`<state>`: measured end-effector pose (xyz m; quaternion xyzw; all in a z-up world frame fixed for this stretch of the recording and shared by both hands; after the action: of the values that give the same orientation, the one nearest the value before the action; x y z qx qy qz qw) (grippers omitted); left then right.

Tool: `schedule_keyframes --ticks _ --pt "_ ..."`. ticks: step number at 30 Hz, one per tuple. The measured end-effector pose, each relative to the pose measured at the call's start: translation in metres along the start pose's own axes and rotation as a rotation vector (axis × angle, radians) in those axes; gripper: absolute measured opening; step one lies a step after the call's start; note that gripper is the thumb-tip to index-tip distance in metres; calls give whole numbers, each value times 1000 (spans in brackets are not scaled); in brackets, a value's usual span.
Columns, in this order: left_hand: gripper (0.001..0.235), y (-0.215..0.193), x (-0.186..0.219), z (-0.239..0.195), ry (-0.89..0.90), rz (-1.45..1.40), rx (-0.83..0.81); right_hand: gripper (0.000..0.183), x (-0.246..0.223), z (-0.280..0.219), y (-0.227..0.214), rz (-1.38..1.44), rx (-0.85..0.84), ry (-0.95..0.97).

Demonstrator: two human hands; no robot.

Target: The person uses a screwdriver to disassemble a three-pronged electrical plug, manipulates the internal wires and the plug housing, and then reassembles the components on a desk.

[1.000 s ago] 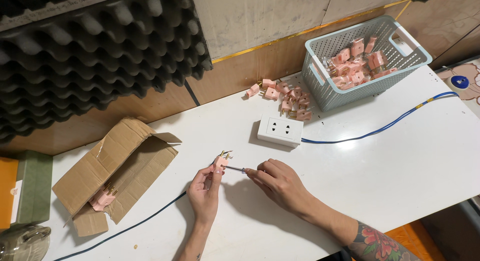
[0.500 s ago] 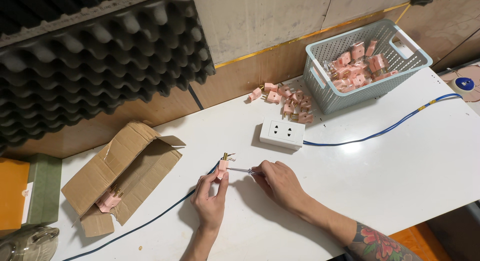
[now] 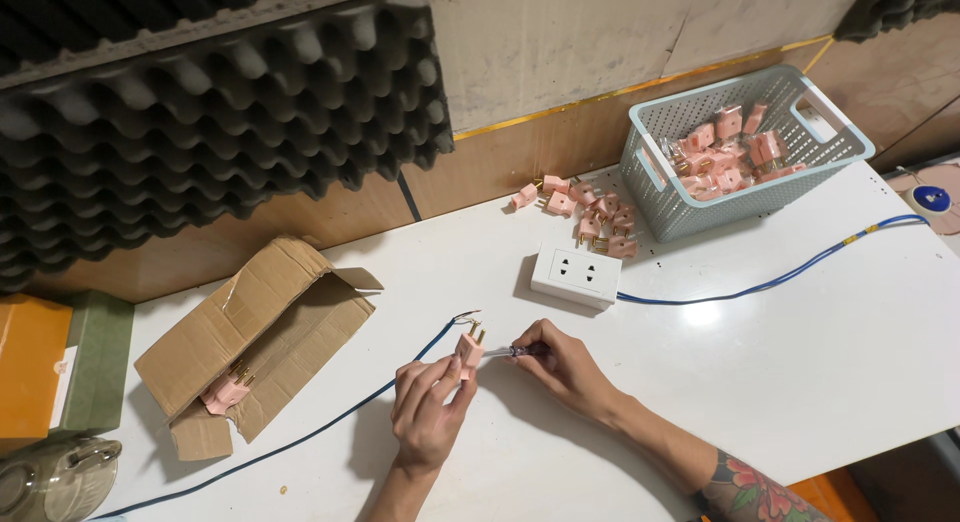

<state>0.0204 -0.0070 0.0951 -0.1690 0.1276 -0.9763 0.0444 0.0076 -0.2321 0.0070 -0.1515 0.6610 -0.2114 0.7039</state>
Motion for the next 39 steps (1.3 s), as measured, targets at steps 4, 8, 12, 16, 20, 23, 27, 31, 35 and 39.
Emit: schedule_keyframes --ticks 4,8,12,16,20,23,27,31,35,39 --pt "36 -4 3 -2 33 -8 -9 18 -20 3 -5 -23 34 -170" --pt "32 -6 13 3 88 -21 -51 31 -28 4 3 81 -70 -231" --pt "34 -5 17 -1 138 -6 -84 15 -14 6 10 309 -71 -115" --pt "41 -7 16 -6 156 11 -57 7 -24 6 1 118 -9 -212" --pt "38 -8 16 -6 152 -13 -75 24 -7 4 11 153 -81 -190" --pt "38 -8 18 -5 152 -17 -72 22 -7 4 9 255 -61 -122" --pt "35 -9 21 -1 169 -12 -65 45 -36 5 -4 -2 17 -329" --pt "37 -9 21 -1 165 -9 -76 42 -18 3 3 78 -23 -274" --pt "38 -9 16 -4 159 -6 -66 13 -18 7 2 207 -39 -136" --pt "29 -11 22 6 164 -20 -77 41 -34 6 -5 29 6 -332"
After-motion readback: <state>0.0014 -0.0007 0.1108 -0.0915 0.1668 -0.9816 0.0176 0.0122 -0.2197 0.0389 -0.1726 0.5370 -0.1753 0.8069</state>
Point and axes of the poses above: each hand's wrist, its own z-axis towards the middle knuckle, its own y-axis out of the palm, x = y × z, the point moved 9 cm from there along z, towards the middle knuckle, and after that the axes turned 15 degrees about -z, right-handed, at the moved point
